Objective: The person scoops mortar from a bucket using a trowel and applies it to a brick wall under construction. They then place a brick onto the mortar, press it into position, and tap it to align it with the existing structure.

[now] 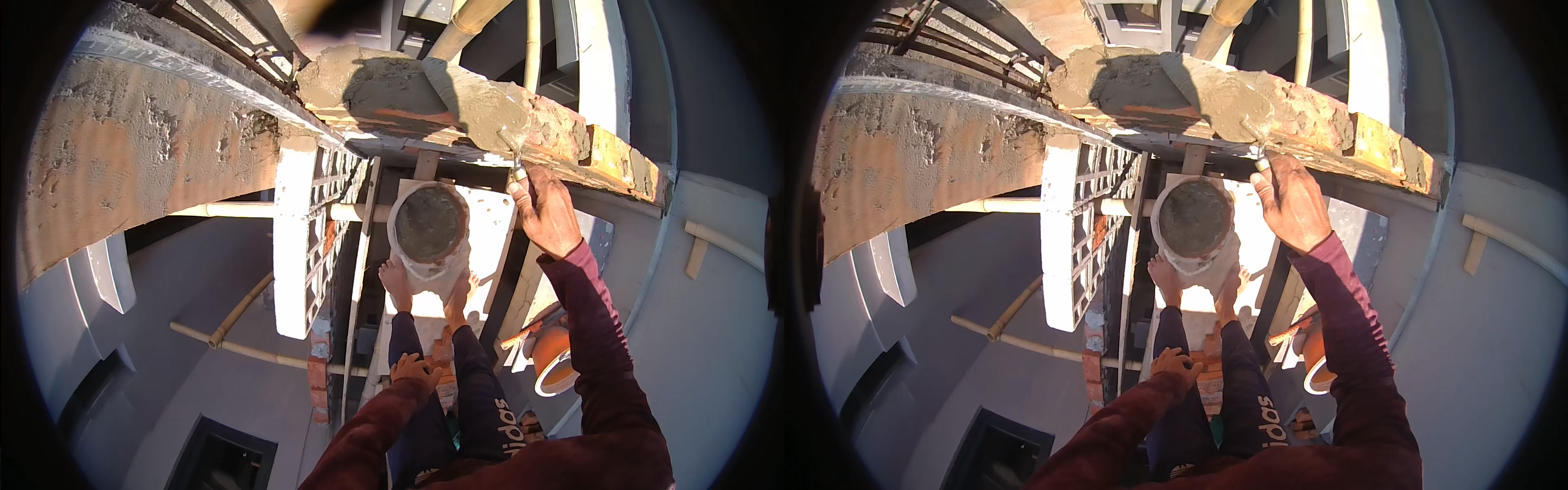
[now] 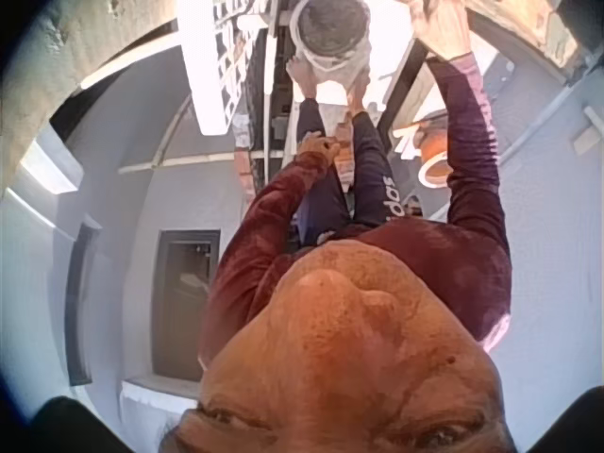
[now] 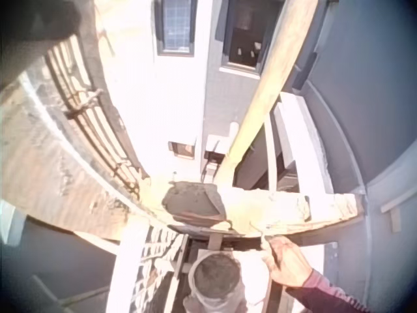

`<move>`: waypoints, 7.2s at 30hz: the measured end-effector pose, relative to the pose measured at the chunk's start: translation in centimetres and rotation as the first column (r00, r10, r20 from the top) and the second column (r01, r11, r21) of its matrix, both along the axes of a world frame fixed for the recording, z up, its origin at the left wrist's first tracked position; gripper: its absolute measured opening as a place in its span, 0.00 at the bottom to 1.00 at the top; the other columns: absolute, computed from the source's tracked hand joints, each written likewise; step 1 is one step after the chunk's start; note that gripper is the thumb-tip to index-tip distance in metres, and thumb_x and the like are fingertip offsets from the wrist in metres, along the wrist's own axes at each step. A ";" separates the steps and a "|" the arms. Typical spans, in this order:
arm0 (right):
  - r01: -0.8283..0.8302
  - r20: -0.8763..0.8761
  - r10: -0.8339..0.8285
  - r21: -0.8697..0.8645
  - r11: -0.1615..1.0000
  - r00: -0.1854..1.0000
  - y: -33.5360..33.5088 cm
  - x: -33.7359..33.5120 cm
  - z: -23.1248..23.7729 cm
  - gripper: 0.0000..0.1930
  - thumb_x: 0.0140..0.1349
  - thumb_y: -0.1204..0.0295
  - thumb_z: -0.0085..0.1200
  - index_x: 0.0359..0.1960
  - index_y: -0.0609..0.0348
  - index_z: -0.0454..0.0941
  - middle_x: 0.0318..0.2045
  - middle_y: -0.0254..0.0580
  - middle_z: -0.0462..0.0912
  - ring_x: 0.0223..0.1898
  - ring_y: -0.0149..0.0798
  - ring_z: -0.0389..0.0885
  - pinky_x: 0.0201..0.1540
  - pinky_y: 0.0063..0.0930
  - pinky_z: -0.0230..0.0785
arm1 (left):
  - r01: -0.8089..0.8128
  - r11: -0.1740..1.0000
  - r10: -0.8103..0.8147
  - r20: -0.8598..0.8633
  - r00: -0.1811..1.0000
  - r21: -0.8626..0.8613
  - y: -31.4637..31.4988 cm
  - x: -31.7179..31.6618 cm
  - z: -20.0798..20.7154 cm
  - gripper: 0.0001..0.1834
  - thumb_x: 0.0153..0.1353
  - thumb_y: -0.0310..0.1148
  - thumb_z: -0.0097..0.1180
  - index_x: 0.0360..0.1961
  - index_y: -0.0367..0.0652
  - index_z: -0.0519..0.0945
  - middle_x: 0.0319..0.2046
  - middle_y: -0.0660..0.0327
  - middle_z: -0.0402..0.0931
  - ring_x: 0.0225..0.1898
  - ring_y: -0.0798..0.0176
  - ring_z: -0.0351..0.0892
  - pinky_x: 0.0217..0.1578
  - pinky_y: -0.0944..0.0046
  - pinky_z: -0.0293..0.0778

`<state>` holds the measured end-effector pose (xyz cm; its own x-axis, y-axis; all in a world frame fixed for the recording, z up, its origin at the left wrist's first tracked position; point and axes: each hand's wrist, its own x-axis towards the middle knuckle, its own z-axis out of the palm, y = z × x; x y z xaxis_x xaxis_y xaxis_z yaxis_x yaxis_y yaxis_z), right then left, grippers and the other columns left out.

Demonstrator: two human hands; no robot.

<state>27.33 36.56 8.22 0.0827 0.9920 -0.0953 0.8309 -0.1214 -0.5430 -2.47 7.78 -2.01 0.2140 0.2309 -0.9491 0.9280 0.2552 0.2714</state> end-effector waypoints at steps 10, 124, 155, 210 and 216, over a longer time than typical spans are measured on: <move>-0.096 0.145 0.167 -0.403 0.910 0.975 -8.5 2.0 -3.8 0.14 0.63 0.67 0.54 0.45 0.64 0.74 0.36 0.53 0.81 0.35 0.56 0.83 0.40 0.42 0.75 | -0.046 0.997 0.048 -0.031 0.998 0.060 -2.3 0.0 -0.8 0.22 0.54 0.56 0.59 0.42 0.54 0.87 0.65 0.59 0.67 0.72 0.52 0.54 0.71 0.47 0.44; 0.018 0.165 -0.013 -0.026 1.000 0.986 -5.2 7.9 -10.9 0.20 0.68 0.53 0.49 0.41 0.62 0.72 0.30 0.56 0.80 0.35 0.62 0.80 0.37 0.49 0.72 | -0.033 0.999 0.034 -0.008 0.999 0.039 -2.6 -0.8 -1.1 0.25 0.56 0.58 0.57 0.45 0.53 0.86 0.66 0.59 0.67 0.73 0.52 0.54 0.71 0.51 0.46; 0.080 -0.340 -0.687 -0.862 0.501 0.642 -15.4 -7.7 -29.9 0.14 0.67 0.64 0.52 0.27 0.62 0.73 0.15 0.33 0.69 0.14 0.29 0.67 0.17 0.30 0.60 | -0.106 0.992 0.107 -0.008 0.994 0.073 -5.2 0.1 -1.7 0.23 0.50 0.53 0.64 0.43 0.53 0.87 0.64 0.59 0.69 0.72 0.50 0.55 0.70 0.50 0.50; -0.068 -0.097 0.068 0.004 0.998 0.993 2.0 -10.5 -0.4 0.13 0.69 0.68 0.45 0.41 0.71 0.68 0.30 0.68 0.76 0.34 0.64 0.79 0.39 0.51 0.70 | -0.084 0.991 0.074 0.097 0.992 0.100 -1.9 0.0 -1.1 0.28 0.54 0.60 0.53 0.40 0.49 0.88 0.49 0.62 0.79 0.60 0.55 0.69 0.62 0.51 0.59; 0.111 -0.018 -0.115 -0.153 0.982 0.993 -1.2 -4.5 1.4 0.15 0.68 0.68 0.48 0.42 0.73 0.71 0.36 0.70 0.78 0.40 0.67 0.79 0.44 0.54 0.70 | -0.049 0.994 0.037 0.118 0.992 0.099 -0.8 -0.1 -0.7 0.28 0.54 0.61 0.54 0.38 0.49 0.88 0.47 0.61 0.80 0.57 0.56 0.71 0.60 0.54 0.63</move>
